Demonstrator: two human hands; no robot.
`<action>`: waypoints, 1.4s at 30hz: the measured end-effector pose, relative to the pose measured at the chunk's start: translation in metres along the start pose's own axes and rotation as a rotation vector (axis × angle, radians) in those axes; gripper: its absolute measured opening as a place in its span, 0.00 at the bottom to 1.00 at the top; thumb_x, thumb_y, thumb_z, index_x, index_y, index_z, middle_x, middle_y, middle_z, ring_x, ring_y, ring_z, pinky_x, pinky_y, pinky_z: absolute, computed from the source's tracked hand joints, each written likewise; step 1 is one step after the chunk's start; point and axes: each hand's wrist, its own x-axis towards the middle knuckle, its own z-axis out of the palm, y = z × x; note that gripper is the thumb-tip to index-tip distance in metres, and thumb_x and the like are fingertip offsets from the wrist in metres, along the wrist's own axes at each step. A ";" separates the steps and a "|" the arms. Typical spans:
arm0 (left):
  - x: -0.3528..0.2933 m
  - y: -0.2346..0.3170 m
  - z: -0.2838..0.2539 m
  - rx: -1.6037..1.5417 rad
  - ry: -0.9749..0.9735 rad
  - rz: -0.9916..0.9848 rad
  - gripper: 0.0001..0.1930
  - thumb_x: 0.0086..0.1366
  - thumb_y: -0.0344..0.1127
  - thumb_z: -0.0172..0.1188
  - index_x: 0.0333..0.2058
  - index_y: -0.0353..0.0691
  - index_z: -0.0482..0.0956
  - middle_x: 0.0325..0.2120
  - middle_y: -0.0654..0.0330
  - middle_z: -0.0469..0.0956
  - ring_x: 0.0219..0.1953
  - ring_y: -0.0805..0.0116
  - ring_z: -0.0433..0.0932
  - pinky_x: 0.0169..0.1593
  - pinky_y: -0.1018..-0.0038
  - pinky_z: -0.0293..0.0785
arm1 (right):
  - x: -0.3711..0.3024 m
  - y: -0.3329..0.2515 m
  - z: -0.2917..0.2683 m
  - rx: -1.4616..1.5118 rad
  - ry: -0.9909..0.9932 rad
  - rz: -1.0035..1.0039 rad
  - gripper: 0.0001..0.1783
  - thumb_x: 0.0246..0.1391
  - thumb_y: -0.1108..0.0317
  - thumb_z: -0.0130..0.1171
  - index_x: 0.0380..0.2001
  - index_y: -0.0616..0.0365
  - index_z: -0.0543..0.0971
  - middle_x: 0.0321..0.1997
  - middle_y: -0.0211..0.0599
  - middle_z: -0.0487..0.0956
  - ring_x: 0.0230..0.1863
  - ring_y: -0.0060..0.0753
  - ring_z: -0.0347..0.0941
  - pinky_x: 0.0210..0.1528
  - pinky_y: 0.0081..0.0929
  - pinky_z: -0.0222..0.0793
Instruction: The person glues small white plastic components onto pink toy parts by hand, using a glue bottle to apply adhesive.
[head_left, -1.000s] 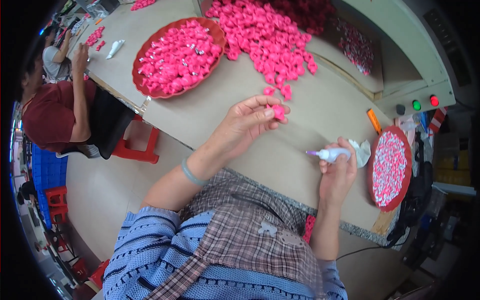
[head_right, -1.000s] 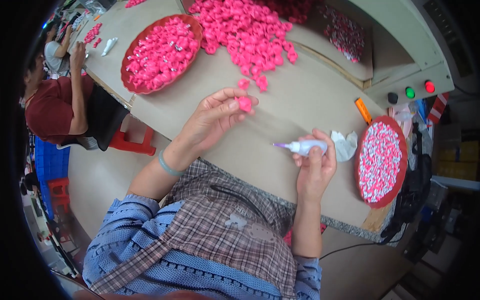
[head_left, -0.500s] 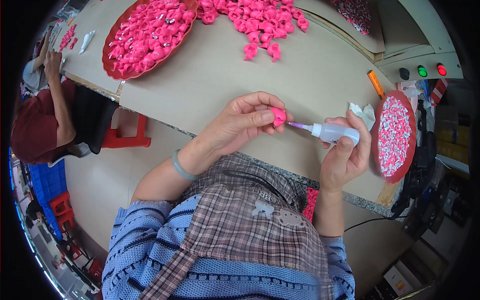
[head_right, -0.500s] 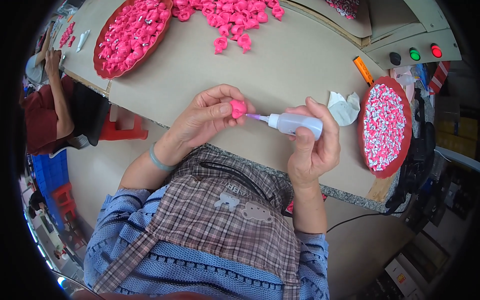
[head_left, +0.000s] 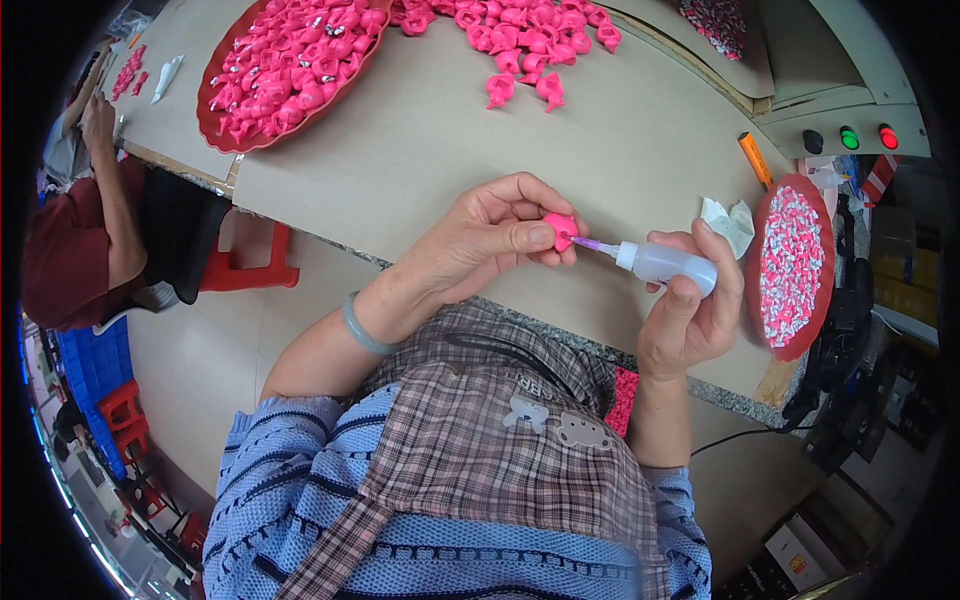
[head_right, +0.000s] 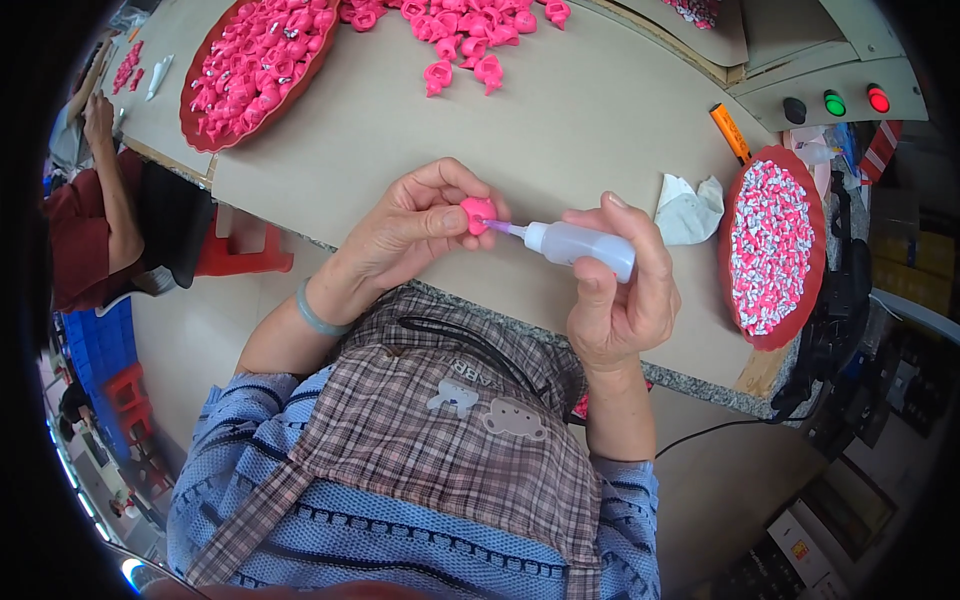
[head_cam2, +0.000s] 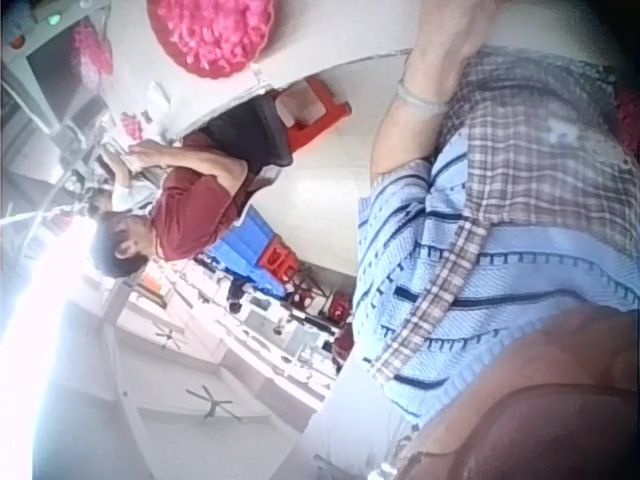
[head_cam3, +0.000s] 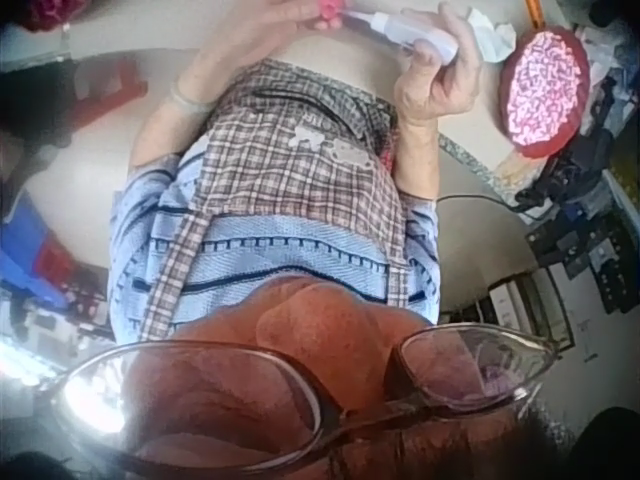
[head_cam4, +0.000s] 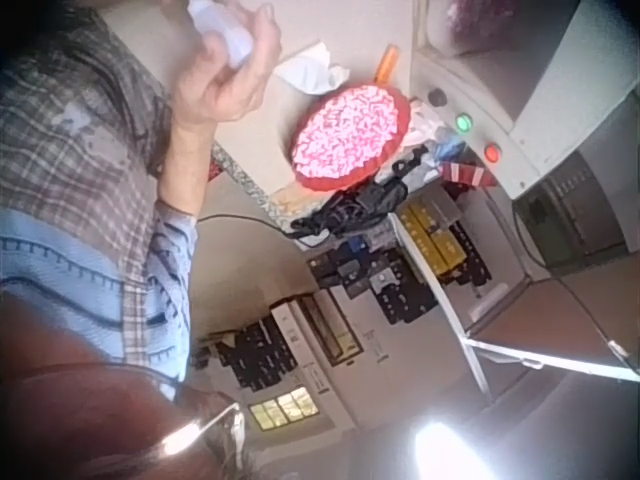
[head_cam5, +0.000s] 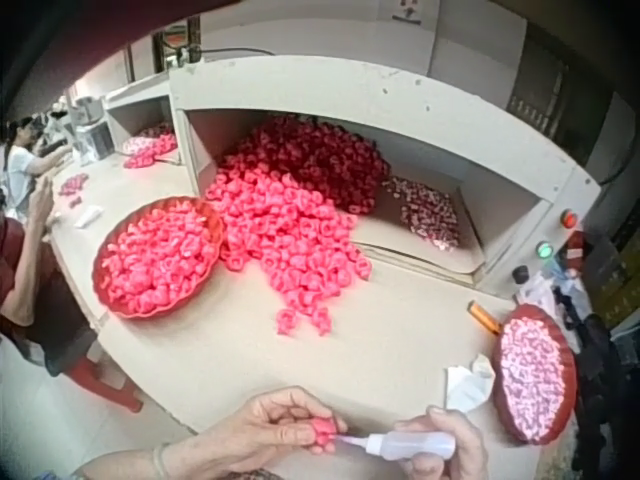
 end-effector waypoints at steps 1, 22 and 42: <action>0.000 0.000 0.000 0.002 -0.007 0.006 0.11 0.64 0.29 0.59 0.45 0.38 0.73 0.44 0.49 0.77 0.39 0.69 0.80 0.46 0.76 0.78 | 0.000 0.000 0.000 -0.004 -0.001 -0.002 0.27 0.63 0.52 0.52 0.53 0.64 0.69 0.35 0.46 0.79 0.28 0.24 0.72 0.25 0.18 0.64; 0.000 -0.001 0.000 -0.037 -0.029 0.013 0.09 0.65 0.26 0.57 0.43 0.34 0.73 0.39 0.51 0.79 0.39 0.64 0.81 0.44 0.74 0.80 | 0.001 -0.001 0.001 -0.027 -0.001 -0.086 0.25 0.61 0.56 0.56 0.48 0.71 0.72 0.35 0.50 0.80 0.32 0.37 0.81 0.31 0.25 0.76; 0.001 0.001 0.000 -0.018 -0.021 -0.014 0.07 0.64 0.28 0.58 0.38 0.34 0.71 0.41 0.47 0.76 0.36 0.66 0.82 0.40 0.79 0.81 | -0.001 -0.001 -0.002 -0.142 -0.009 -0.175 0.25 0.63 0.54 0.52 0.52 0.66 0.69 0.32 0.49 0.79 0.27 0.27 0.73 0.23 0.18 0.66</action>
